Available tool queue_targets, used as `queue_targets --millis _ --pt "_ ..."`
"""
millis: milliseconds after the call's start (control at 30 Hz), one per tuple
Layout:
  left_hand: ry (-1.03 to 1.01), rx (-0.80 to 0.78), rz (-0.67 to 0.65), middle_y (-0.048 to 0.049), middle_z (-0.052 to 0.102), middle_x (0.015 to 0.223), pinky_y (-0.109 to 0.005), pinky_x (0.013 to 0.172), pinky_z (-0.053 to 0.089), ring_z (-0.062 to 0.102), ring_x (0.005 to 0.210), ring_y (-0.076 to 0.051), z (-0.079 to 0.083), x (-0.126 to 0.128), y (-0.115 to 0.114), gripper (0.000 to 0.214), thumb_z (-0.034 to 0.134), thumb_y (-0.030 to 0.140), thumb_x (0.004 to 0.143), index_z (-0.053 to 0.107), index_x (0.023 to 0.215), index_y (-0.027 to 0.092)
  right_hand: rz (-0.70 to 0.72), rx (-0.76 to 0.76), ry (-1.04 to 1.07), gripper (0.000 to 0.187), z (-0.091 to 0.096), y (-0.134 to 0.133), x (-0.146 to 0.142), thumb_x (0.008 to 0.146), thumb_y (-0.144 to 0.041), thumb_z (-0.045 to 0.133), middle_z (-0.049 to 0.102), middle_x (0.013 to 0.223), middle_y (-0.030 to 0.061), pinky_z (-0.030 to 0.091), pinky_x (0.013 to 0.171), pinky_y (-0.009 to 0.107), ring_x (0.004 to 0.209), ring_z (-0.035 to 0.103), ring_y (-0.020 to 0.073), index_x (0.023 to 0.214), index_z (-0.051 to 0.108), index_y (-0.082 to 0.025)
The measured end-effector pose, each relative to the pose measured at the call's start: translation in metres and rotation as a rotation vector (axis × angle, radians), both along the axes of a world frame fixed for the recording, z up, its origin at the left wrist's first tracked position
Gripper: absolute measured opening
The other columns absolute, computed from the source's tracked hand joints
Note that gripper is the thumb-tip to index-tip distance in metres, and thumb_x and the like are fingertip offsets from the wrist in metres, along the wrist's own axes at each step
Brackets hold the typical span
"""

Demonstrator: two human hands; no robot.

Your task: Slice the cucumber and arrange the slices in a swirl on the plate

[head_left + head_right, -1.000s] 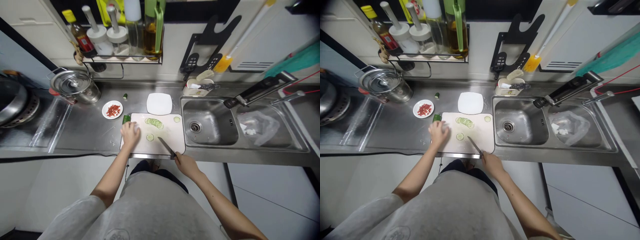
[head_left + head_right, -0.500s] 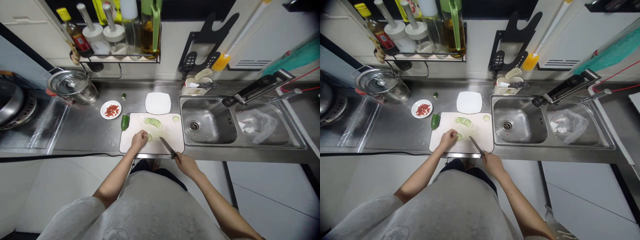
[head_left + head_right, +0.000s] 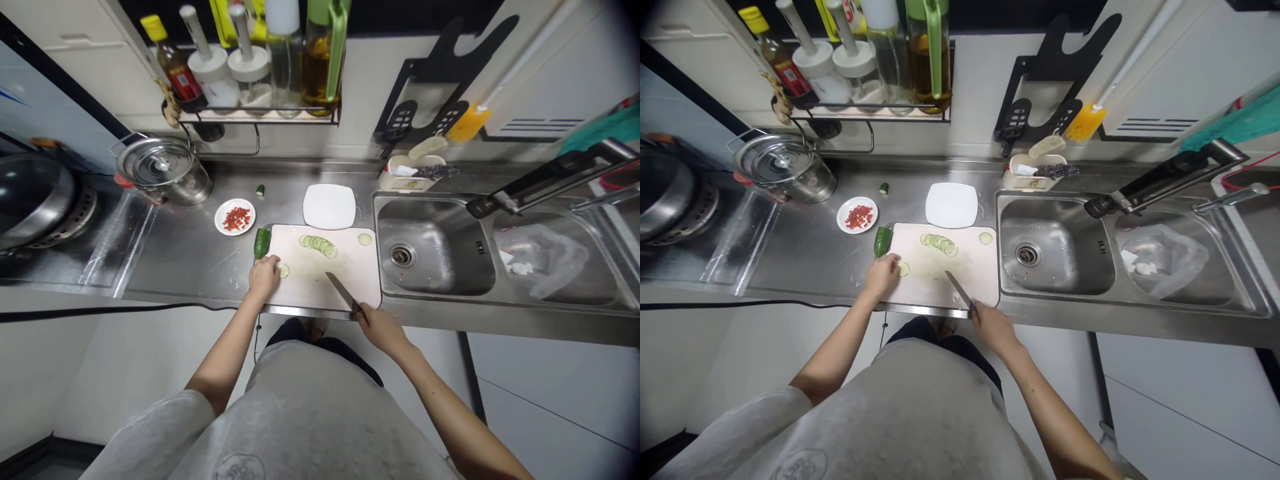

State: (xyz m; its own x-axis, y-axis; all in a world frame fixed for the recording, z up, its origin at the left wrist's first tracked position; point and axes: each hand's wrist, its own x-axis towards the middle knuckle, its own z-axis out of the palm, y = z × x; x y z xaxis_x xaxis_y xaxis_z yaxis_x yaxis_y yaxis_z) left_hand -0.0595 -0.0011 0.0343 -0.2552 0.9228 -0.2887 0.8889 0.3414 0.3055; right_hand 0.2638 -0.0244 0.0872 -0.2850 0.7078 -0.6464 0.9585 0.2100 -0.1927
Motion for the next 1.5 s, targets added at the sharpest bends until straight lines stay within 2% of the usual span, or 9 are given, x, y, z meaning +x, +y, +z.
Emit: queue_targets --millis 133,233,433,567,833,1000,1167,1300,1500 --pt "0.021 0.105 0.003 -0.0094 0.061 0.109 -0.034 0.089 0.043 0.055 0.105 -0.024 0.001 0.010 -0.006 0.027 0.048 0.017 0.086 0.065 0.106 0.023 -0.012 0.023 -0.019 0.031 -0.001 0.002 0.002 0.098 -0.032 0.032 0.070 0.097 0.0115 0.031 0.063 0.027 0.090 0.065 0.0230 0.116 0.055 -0.019" --pt "-0.066 0.196 -0.012 -0.0089 0.059 0.112 -0.034 0.094 0.042 0.054 0.107 -0.023 0.002 0.035 0.003 0.027 0.047 0.021 0.088 0.064 0.109 0.022 -0.053 0.022 -0.048 0.031 0.000 0.002 0.003 0.098 -0.031 0.031 0.070 0.097 0.0118 0.032 0.064 0.027 0.089 0.065 0.0230 0.114 0.055 -0.018" --pt "-0.181 0.176 -0.161 -0.0096 0.056 0.115 -0.035 0.095 0.042 0.052 0.109 -0.024 0.000 0.100 0.057 0.034 0.049 0.023 0.088 0.059 0.120 0.022 -0.154 0.033 -0.065 0.034 0.003 0.000 0.013 0.098 -0.030 0.032 0.070 0.101 0.0122 0.035 0.068 0.028 0.092 0.065 0.0231 0.123 0.052 -0.018" --pt "-0.129 0.108 -0.199 -0.0098 0.055 0.113 -0.036 0.091 0.043 0.050 0.109 -0.025 -0.002 0.116 0.082 0.030 0.050 0.023 0.088 0.060 0.116 0.024 -0.202 0.023 -0.078 0.035 0.004 -0.007 0.022 0.099 -0.033 0.031 0.069 0.104 0.0130 0.037 0.071 0.029 0.094 0.065 0.0239 0.122 0.053 -0.018" --pt "-0.106 0.123 -0.210 -0.0091 0.059 0.108 -0.034 0.082 0.044 0.053 0.103 -0.024 -0.004 0.123 0.090 0.021 0.048 0.015 0.086 0.063 0.098 0.023 -0.251 0.034 -0.037 0.035 0.001 -0.019 0.033 0.098 -0.032 0.031 0.070 0.100 0.0110 0.035 0.068 0.028 0.094 0.065 0.0235 0.120 0.054 -0.018" --pt "-0.211 0.067 -0.162 -0.0051 0.068 0.097 -0.031 0.077 0.044 0.059 0.092 -0.020 0.007 0.124 0.088 0.020 0.047 0.015 0.085 0.064 0.094 0.023 -0.262 0.022 -0.060 0.033 0.005 -0.017 0.034 0.098 -0.032 0.032 0.070 0.099 0.0110 0.036 0.068 0.028 0.093 0.066 0.0236 0.118 0.055 -0.018" --pt "-0.397 0.013 -0.143 -0.0010 0.071 0.090 -0.026 0.069 0.045 0.062 0.080 -0.016 0.024 0.106 0.065 0.014 0.057 0.018 0.079 0.065 0.090 0.022 -0.240 0.031 -0.064 0.034 0.007 -0.012 0.032 0.099 -0.031 0.031 0.071 0.100 0.0122 0.036 0.068 0.028 0.094 0.066 0.0241 0.118 0.055 -0.017" --pt "-0.500 -0.033 -0.129 0.0001 0.070 0.083 -0.024 0.068 0.046 0.062 0.075 -0.014 0.026 0.087 0.042 0.015 0.061 0.020 0.075 0.066 0.089 0.021 -0.207 0.029 -0.045 0.033 0.009 -0.009 0.024 0.099 -0.030 0.032 0.071 0.100 0.0122 0.035 0.067 0.028 0.093 0.066 0.0237 0.118 0.055 -0.016" --pt "-0.286 -0.031 -0.073 0.0001 0.071 0.085 -0.027 0.074 0.045 0.063 0.078 -0.016 0.012 0.063 0.034 0.024 0.055 0.016 0.077 0.066 0.097 0.025 -0.115 -0.005 -0.002 0.033 0.014 -0.002 -0.003 0.099 -0.031 0.031 0.071 0.098 0.0123 0.035 0.067 0.028 0.093 0.066 0.0242 0.123 0.050 -0.017"
